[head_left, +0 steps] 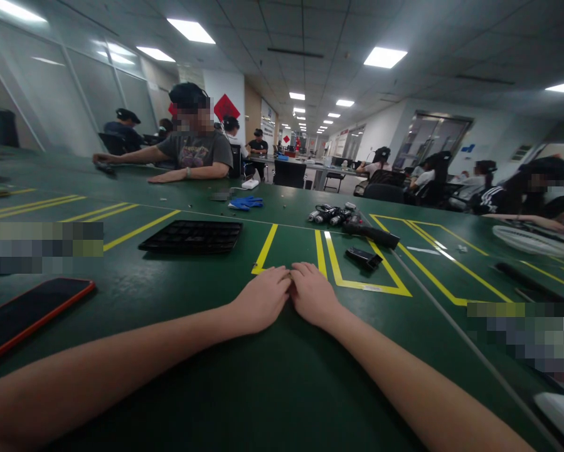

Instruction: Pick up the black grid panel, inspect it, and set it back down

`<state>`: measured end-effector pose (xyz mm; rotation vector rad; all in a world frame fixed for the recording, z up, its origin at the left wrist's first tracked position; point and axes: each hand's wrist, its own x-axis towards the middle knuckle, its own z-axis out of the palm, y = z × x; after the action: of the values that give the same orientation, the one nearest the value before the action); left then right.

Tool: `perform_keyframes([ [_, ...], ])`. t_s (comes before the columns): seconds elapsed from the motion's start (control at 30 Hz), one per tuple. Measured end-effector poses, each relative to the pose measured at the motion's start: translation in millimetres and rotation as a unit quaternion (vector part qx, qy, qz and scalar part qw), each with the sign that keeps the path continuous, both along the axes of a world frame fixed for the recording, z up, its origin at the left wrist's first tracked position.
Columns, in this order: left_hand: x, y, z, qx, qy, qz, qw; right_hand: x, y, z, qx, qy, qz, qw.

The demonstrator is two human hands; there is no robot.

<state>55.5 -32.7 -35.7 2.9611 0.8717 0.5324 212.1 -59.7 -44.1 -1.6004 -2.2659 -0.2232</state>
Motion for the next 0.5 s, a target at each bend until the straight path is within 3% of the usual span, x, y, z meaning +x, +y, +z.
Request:
perform_keyframes([
  [0.13, -5, -38, 4.2, -0.036, 0.011, -0.014, 0.999, -14, -22, 1.3, 0.018, -0.047, 0.034, 0.998],
  [0.27, -15, -48, 6.9, -0.040, 0.022, -0.022, 0.999, -19, -32, 4.3, 0.014, -0.065, 0.053, 0.996],
  [0.4, -24, -24, 14.7, 0.030, 0.018, 0.004, 0.999, 3, -23, 22.8, 0.036, -0.066, 0.061, 0.995],
  [0.5, -32, 11, 23.2, 0.085, 0.024, 0.109, 0.990, 48, -4, 37.1, 0.097, -0.046, -0.058, 0.992],
])
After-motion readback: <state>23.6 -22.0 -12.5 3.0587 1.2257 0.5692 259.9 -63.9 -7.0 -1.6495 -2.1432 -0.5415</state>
